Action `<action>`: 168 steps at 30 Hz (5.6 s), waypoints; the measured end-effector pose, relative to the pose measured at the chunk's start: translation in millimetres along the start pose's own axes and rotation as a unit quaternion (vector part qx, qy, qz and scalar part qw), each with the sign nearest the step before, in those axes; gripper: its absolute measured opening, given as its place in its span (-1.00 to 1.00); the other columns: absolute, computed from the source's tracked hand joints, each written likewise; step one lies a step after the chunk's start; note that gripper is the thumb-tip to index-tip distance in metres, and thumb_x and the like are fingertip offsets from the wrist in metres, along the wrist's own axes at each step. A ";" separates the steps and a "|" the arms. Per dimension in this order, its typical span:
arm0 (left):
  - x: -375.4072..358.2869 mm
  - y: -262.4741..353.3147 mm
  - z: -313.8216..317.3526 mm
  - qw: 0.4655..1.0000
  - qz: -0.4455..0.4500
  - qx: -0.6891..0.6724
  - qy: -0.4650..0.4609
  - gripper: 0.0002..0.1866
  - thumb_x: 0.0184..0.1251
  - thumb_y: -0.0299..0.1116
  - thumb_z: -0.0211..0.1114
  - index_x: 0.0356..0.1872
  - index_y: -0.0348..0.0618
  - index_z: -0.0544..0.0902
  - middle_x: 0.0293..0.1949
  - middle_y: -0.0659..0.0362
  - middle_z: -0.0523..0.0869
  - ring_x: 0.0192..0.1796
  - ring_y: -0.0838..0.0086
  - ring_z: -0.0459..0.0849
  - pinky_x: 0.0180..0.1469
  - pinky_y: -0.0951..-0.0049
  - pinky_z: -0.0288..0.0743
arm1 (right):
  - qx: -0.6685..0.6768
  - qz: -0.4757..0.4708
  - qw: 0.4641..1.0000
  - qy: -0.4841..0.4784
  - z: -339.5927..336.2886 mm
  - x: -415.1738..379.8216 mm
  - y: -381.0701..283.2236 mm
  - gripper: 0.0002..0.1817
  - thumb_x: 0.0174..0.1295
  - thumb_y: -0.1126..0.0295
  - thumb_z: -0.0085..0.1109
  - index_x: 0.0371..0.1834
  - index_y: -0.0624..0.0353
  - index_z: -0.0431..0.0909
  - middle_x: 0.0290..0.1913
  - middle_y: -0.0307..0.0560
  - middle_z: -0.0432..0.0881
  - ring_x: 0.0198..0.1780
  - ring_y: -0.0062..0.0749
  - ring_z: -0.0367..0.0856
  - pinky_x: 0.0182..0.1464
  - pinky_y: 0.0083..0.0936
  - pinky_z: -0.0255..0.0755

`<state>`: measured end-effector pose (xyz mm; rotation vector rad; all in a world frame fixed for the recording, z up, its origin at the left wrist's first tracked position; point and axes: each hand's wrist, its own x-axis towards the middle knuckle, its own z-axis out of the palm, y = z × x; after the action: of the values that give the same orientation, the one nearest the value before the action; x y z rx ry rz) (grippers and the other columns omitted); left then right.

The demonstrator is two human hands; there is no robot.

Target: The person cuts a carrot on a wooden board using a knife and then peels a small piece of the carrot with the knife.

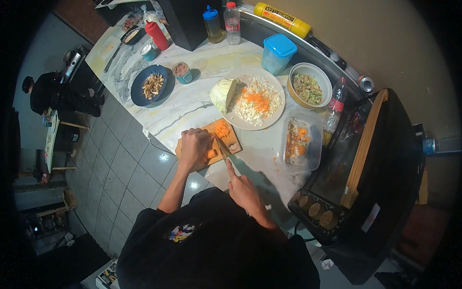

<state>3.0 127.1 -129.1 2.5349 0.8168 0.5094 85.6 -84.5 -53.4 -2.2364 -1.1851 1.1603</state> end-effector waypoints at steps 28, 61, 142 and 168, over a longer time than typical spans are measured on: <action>-3.8 -10.0 -6.6 0.996 0.063 0.005 -0.061 -0.74 0.01 -0.44 0.23 -0.25 -0.08 0.78 -0.12 0.25 0.73 -0.03 0.32 0.58 0.03 0.23 0.21 | -0.010 -0.009 1.000 0.006 0.3 0.2 -7.4 -0.18 0.23 0.45 0.06 0.56 -0.10 -0.07 -0.40 0.38 0.57 -0.26 0.35 0.57 -0.09 0.07 0.43; -3.8 -8.0 -4.2 0.997 0.071 0.014 -0.034 -0.72 -0.13 -0.48 0.28 -0.31 -0.07 0.79 -0.21 0.26 0.75 -0.10 0.33 0.62 0.03 0.20 0.23 | -0.159 -0.064 0.985 0.020 -14.0 8.6 -25.4 -0.21 0.02 0.66 0.05 0.45 0.40 0.12 -0.38 0.26 0.65 -0.26 0.10 0.68 -0.20 -0.08 0.54; -8.2 -12.1 -2.3 0.998 0.015 -0.047 -0.046 -0.85 0.01 -0.40 0.38 -0.34 0.01 0.80 -0.13 0.23 0.74 -0.02 0.28 0.60 0.10 0.17 0.25 | -0.040 -0.036 0.999 0.005 -13.0 -2.8 -8.3 -0.28 0.16 0.51 0.01 0.48 0.19 0.14 -0.34 0.21 0.66 -0.20 0.14 0.57 0.01 -0.06 0.42; -10.0 -11.1 1.2 0.998 0.008 -0.064 -0.017 -0.90 0.16 -0.35 0.36 -0.37 -0.09 0.78 -0.18 0.19 0.74 -0.09 0.26 0.61 0.07 0.20 0.28 | -0.005 -0.045 0.999 0.019 -8.8 14.4 1.8 -0.28 0.18 0.51 0.03 0.49 0.08 0.16 -0.38 0.11 0.65 -0.24 0.04 0.58 0.00 -0.16 0.43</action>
<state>-9.2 128.7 -137.8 2.4273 0.7269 0.5059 98.1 -73.3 -56.5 -2.1772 -1.2653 1.0757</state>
